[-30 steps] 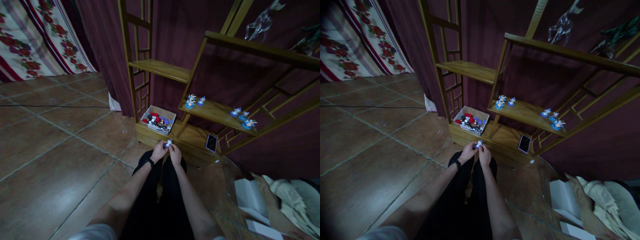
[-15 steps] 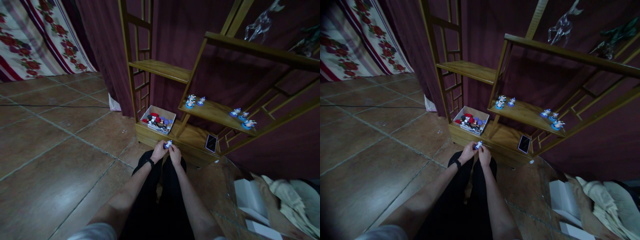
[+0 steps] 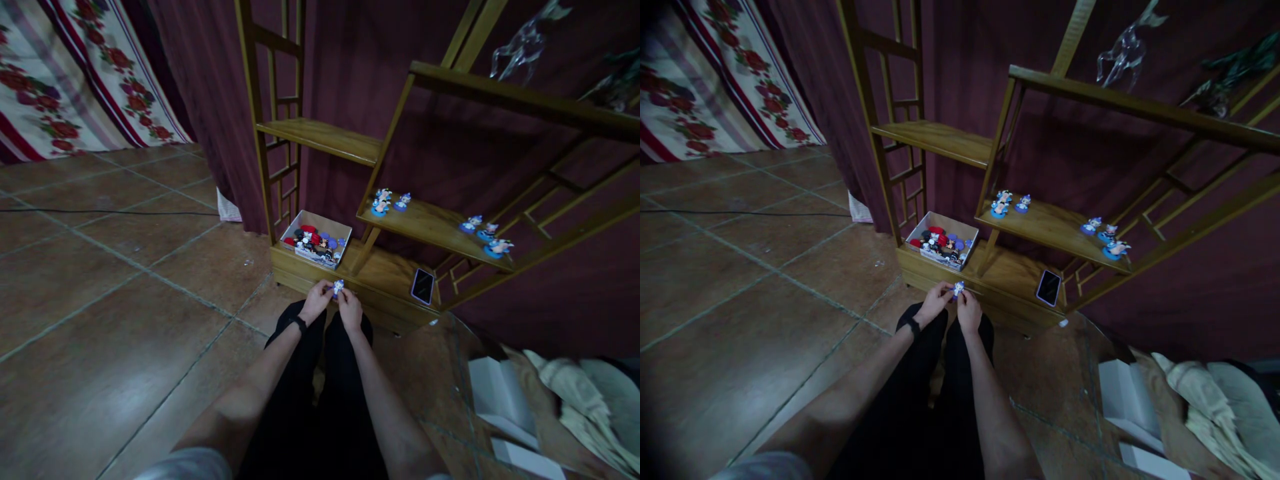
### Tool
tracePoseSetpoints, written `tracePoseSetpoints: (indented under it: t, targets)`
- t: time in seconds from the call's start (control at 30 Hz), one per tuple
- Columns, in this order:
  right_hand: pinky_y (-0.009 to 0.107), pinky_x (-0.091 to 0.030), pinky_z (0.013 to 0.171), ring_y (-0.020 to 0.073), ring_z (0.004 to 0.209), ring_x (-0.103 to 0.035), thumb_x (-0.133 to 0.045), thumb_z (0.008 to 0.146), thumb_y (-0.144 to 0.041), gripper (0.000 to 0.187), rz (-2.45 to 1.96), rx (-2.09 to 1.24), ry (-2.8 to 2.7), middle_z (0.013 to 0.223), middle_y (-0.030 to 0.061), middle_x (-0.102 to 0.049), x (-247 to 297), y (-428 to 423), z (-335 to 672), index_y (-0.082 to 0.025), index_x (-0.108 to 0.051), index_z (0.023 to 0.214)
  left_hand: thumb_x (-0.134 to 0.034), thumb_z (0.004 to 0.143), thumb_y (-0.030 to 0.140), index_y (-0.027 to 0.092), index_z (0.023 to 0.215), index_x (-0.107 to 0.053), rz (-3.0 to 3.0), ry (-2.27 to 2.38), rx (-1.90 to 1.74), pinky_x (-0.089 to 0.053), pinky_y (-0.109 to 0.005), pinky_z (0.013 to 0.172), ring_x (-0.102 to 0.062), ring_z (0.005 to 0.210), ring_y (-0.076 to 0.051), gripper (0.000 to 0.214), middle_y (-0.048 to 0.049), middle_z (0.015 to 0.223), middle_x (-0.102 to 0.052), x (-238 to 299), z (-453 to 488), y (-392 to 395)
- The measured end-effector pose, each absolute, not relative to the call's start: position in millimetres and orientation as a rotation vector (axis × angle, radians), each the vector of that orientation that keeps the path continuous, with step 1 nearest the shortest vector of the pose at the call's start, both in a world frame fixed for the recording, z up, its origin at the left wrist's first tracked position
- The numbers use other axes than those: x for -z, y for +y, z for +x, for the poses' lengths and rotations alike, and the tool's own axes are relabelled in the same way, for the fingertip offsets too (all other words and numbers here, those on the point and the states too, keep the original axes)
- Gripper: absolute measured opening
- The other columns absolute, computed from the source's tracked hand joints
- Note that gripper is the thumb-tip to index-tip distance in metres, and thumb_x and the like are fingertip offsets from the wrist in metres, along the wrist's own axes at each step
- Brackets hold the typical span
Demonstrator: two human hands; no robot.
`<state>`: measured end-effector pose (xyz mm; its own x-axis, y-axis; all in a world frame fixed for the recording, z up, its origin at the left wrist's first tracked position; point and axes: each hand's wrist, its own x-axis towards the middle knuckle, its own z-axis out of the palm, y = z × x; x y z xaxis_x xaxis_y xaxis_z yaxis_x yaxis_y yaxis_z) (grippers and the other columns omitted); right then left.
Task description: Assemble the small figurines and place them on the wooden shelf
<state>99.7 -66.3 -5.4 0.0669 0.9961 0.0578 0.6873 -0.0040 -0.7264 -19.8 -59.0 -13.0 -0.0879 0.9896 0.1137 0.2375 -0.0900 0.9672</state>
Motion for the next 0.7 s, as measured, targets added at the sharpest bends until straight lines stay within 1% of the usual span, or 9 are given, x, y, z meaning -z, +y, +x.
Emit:
tracePoseSetpoints:
  t: [0.1,0.2,0.4,0.53,0.7]
  targets:
    - [0.023,-0.041,0.079,0.0147,0.091,-0.058,-0.042,0.083,-0.034,0.028,-1.732,-0.659,-1.696,0.102,0.0006,-0.064,5.1,-67.8,98.7,-0.029,-0.063,0.099,-0.051,0.074,0.023,0.016,0.075,-0.058,1.289,1.381,-1.277,-0.048,-0.024,0.059,-0.058,0.059,-0.011,0.010,0.0002,0.065,-0.062,17.4,-21.7,-53.8]
    - [0.023,-0.041,0.079,0.0150,0.091,-0.058,-0.042,0.083,-0.035,0.028,-1.714,-0.657,-1.699,0.104,0.0004,-0.064,5.0,-68.4,98.3,-0.029,-0.063,0.100,-0.052,0.073,0.023,0.016,0.071,-0.057,1.200,1.337,-1.295,-0.048,-0.023,0.057,-0.057,0.055,-0.011,0.009,0.0006,0.061,-0.060,20.7,-23.6,-50.3]
    - [0.024,-0.041,0.078,0.0150,0.091,-0.058,-0.042,0.083,-0.037,0.029,-1.712,-0.663,-1.709,0.105,-0.0001,-0.063,5.7,-67.7,98.3,-0.030,-0.063,0.101,-0.057,0.068,0.022,0.015,0.068,-0.056,1.060,1.252,-1.322,-0.050,-0.025,0.056,-0.058,0.056,-0.011,0.007,0.0004,0.061,-0.060,22.4,-24.9,-49.2]
    - [0.023,-0.041,0.078,0.0150,0.092,-0.057,-0.042,0.082,-0.037,0.028,-1.718,-0.653,-1.715,0.106,-0.0001,-0.063,6.2,-68.2,98.1,-0.030,-0.063,0.101,-0.057,0.068,0.022,0.015,0.065,-0.054,1.019,1.263,-1.318,-0.050,-0.026,0.055,-0.057,0.054,-0.011,0.009,0.0010,0.060,-0.058,22.6,-23.8,-48.9]
    - [0.023,-0.041,0.077,0.0149,0.091,-0.057,-0.042,0.083,-0.037,0.028,-1.718,-0.649,-1.727,0.105,-0.0004,-0.063,7.1,-68.1,98.2,-0.030,-0.063,0.099,-0.057,0.069,0.021,0.016,0.066,-0.053,1.013,1.307,-1.298,-0.050,-0.025,0.054,-0.057,0.053,-0.011,0.007,0.0011,0.059,-0.059,23.8,-22.5,-48.1]
